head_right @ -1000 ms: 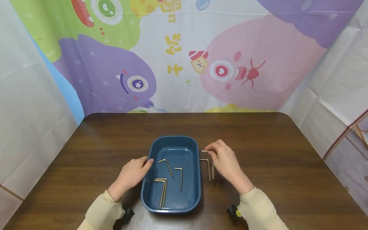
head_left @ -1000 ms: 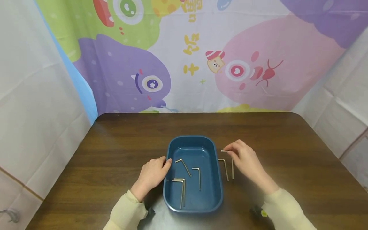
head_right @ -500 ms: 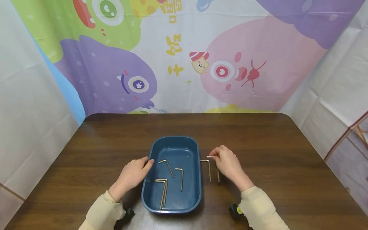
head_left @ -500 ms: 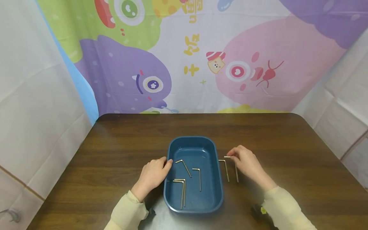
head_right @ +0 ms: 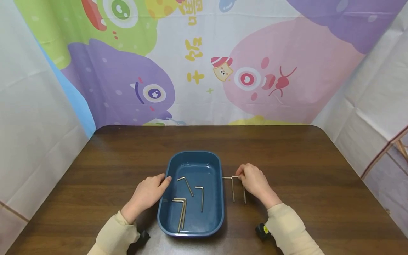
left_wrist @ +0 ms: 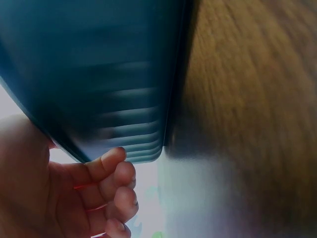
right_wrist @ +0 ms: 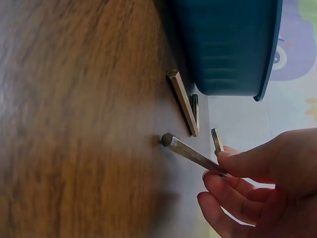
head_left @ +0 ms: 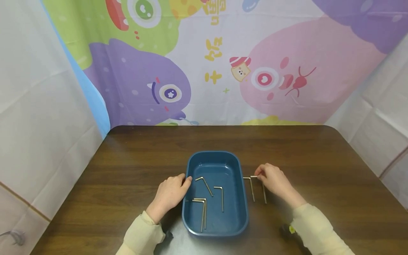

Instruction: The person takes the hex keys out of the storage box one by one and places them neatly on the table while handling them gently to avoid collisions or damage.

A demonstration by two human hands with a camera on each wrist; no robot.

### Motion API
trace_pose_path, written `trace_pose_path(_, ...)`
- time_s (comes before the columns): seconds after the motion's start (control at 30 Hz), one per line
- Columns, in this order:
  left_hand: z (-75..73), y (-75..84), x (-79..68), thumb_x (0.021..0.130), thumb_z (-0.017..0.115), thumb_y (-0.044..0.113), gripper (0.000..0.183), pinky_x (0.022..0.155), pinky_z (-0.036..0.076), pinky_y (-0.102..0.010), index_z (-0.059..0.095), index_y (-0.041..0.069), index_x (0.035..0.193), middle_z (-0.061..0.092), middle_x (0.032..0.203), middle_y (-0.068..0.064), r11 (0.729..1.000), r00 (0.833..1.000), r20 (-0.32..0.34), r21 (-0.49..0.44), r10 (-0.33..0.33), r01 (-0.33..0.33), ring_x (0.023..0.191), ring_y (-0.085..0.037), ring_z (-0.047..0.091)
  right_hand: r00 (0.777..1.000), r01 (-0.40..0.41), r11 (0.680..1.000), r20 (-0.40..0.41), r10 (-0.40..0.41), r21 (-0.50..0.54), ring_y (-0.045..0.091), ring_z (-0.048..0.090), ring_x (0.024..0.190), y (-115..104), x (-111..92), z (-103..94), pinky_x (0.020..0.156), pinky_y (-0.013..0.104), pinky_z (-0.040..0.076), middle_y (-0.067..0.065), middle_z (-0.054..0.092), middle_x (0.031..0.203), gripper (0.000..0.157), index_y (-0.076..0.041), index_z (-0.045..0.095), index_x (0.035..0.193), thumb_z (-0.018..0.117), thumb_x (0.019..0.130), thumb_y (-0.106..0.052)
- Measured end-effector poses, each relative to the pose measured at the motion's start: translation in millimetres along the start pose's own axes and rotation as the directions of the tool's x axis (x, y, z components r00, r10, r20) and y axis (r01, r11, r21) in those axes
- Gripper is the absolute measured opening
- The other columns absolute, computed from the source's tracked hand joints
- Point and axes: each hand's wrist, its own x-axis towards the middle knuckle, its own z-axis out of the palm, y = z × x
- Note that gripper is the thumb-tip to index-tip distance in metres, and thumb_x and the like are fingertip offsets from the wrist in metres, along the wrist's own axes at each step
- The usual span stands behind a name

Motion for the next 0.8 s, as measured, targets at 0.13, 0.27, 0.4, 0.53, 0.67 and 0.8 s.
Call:
trace_pose_path(0.13,-0.3,0.0,-0.4,0.093,0.044,0.034,0.035,0.044,0.028,-0.028,0.045,0.013,0.065,0.037,0.053,-0.001,1.000,1.000,0.004,-0.003,-0.002,0.002,0.046,-0.016,0.041,1.000,-0.003,1.000,0.013,0.004,-0.014,0.018,0.052,0.068,2.3,1.5,3.4,0.065,0.037,0.043,0.003,0.057,0.077,0.004,-0.007,0.063,0.078,0.062,0.081,-0.006)
trace_pose_path(0.27,-0.9,0.5,-0.7,0.093,0.044,0.034,0.035,0.044,0.029,-0.028,0.045,0.013,0.065,0.038,0.053,-0.001,1.000,1.000,0.000,-0.004,0.000,0.000,0.046,-0.016,0.041,1.000,-0.012,0.999,0.015,0.012,-0.030,0.017,0.050,0.066,4.0,3.3,6.1,0.064,0.036,0.042,0.002,0.054,0.074,0.006,-0.009,0.062,0.077,0.064,0.079,-0.004)
trace_pose_path(0.4,-1.0,0.7,-0.8,0.093,0.044,0.034,0.035,0.044,0.028,-0.028,0.045,0.013,0.065,0.037,0.053,0.000,1.000,1.000,-0.002,-0.009,0.002,-0.002,0.046,-0.015,0.041,0.999,-0.035,0.998,0.029,0.037,-0.045,0.017,0.049,0.066,4.4,3.4,6.1,0.061,0.035,0.041,0.002,0.052,0.072,0.005,-0.008,0.062,0.077,0.064,0.079,-0.005)
trace_pose_path(0.53,-0.3,0.3,-0.9,0.093,0.044,0.034,0.034,0.044,0.028,-0.028,0.045,0.013,0.065,0.036,0.053,0.000,1.000,1.000,-0.003,-0.009,0.003,-0.003,0.046,-0.015,0.041,0.996,-0.070,0.996,0.052,0.073,-0.056,0.017,0.050,0.066,4.7,3.3,5.7,0.060,0.036,0.041,0.002,0.052,0.073,0.004,-0.006,0.062,0.079,0.063,0.081,-0.009)
trace_pose_path(0.67,0.3,-0.2,-0.9,0.093,0.044,0.034,0.034,0.044,0.028,-0.028,0.045,0.013,0.065,0.037,0.053,0.000,1.000,1.000,-0.003,-0.007,0.001,-0.001,0.046,-0.015,0.041,0.992,-0.094,0.994,0.074,0.098,-0.059,0.017,0.051,0.066,6.6,4.1,6.9,0.060,0.036,0.041,0.001,0.053,0.074,0.004,-0.007,0.062,0.080,0.063,0.082,-0.011)
trace_pose_path(0.8,0.5,-0.6,-0.4,0.093,0.044,0.034,0.035,0.044,0.029,-0.028,0.045,0.013,0.065,0.037,0.053,0.000,1.000,1.000,-0.005,-0.006,0.000,0.000,0.046,-0.016,0.041,0.990,-0.106,0.993,0.084,0.110,-0.051,0.017,0.052,0.067,9.1,5.7,8.0,0.060,0.037,0.042,0.001,0.055,0.075,0.004,-0.009,0.062,0.080,0.064,0.081,-0.011)
